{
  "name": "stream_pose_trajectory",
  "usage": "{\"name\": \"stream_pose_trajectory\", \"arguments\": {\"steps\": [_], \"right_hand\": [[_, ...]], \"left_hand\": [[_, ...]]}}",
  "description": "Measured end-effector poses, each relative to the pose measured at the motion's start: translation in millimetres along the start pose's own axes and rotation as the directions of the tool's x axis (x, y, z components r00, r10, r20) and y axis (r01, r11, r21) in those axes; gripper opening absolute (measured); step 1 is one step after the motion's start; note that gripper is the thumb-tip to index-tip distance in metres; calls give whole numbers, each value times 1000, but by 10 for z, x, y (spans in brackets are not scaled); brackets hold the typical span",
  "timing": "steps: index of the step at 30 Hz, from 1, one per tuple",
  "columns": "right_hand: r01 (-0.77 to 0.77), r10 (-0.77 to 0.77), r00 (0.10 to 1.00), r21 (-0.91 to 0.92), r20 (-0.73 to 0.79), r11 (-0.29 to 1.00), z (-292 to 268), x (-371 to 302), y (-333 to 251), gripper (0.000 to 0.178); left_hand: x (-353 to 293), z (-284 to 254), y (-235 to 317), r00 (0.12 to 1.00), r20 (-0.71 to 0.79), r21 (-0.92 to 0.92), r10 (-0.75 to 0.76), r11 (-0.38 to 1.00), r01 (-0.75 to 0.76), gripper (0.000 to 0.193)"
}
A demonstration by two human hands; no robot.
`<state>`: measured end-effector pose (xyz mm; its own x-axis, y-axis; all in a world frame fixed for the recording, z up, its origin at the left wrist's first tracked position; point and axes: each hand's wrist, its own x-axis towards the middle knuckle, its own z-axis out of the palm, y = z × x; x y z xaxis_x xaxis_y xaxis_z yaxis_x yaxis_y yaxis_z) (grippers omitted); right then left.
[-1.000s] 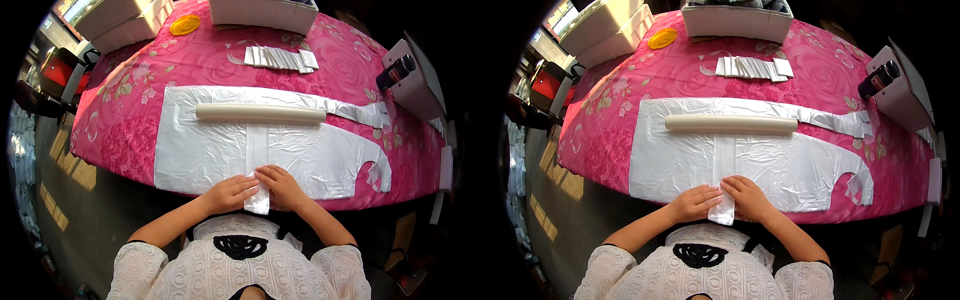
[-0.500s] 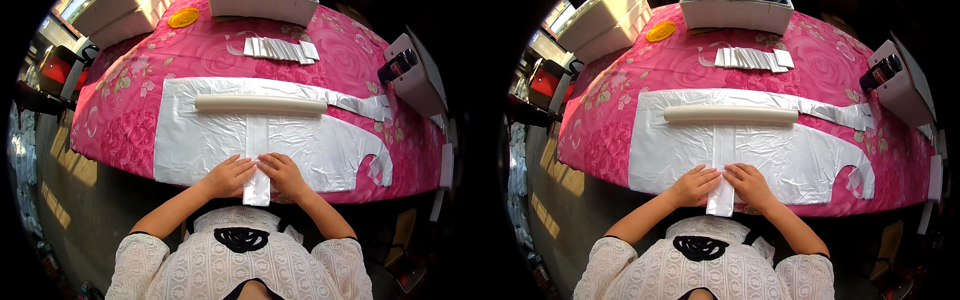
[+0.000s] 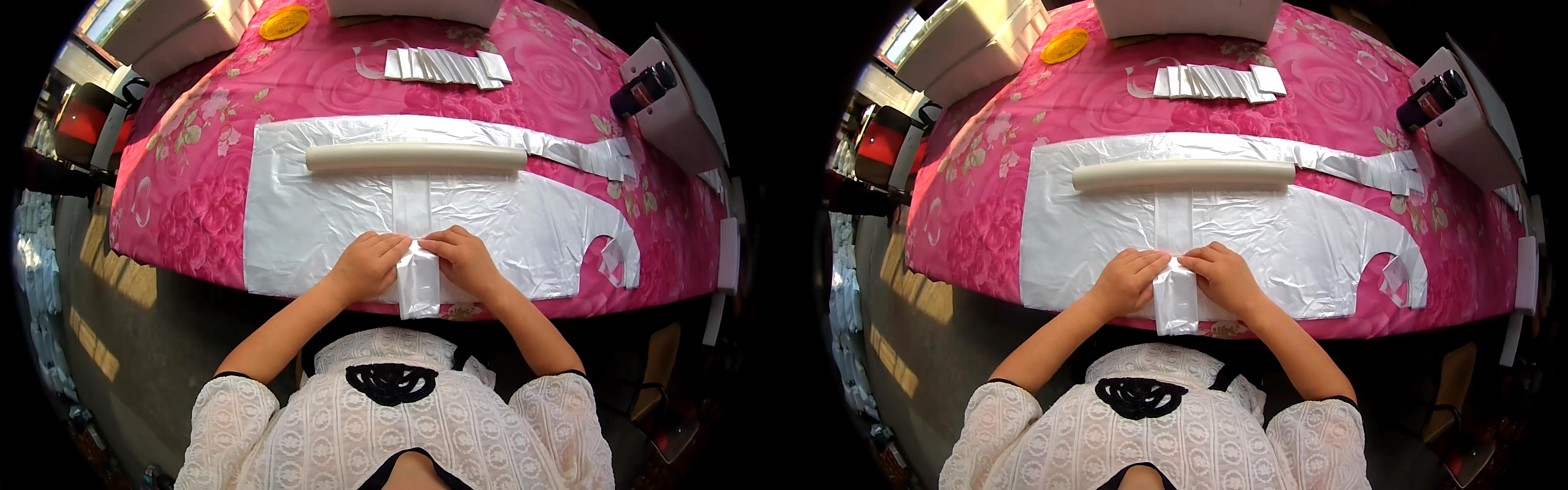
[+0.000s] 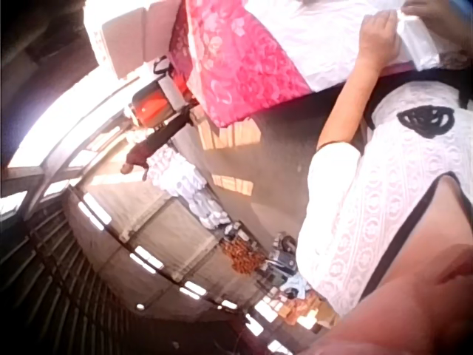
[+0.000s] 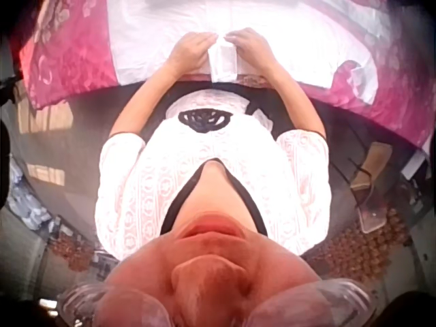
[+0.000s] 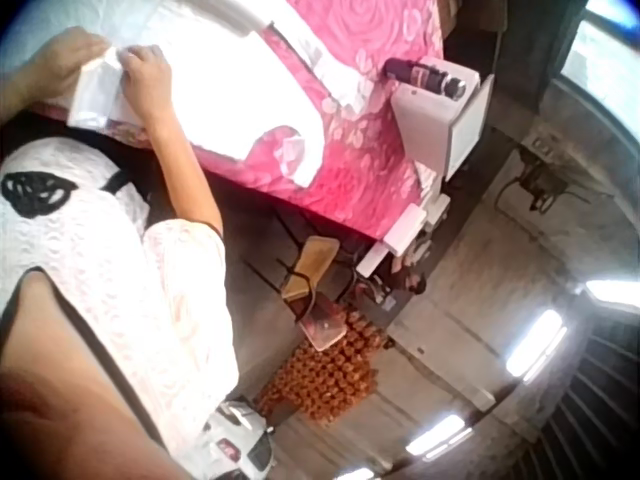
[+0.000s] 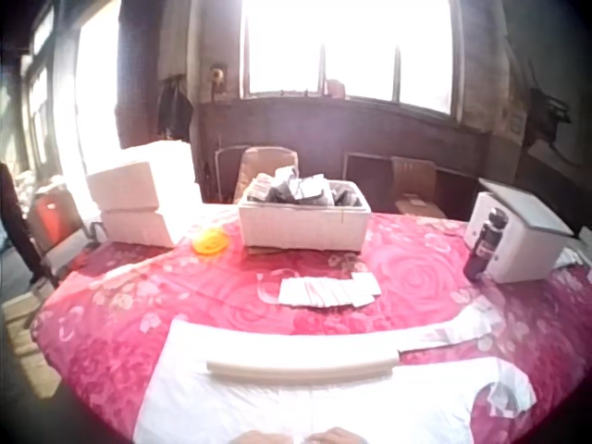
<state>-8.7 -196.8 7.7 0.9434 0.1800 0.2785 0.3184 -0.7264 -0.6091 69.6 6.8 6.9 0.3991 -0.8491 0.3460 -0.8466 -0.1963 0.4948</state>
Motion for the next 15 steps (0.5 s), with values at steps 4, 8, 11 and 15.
{"name": "stream_pose_trajectory", "arguments": {"steps": [4, 8, 11, 15], "right_hand": [[-384, 384, 922, 269, 55, 884, 23, 154, -2, 16], [-742, 642, 670, 330, 372, 583, -102, 500, 51, 24], [-773, 648, 623, 219, 438, 595, -137, 648, 96, 25], [-795, 643, 590, 213, 488, 567, -122, 688, 180, 27]], "left_hand": [[31, -8, 16, 932, 17, -360, -363, 867, 344, 47], [108, 34, 67, 787, 12, -624, -617, 610, 488, 60], [53, 32, 63, 934, -103, -258, -341, 916, 306, 65], [65, 142, 142, 981, 67, 79, -183, 981, 178, 75]]}}
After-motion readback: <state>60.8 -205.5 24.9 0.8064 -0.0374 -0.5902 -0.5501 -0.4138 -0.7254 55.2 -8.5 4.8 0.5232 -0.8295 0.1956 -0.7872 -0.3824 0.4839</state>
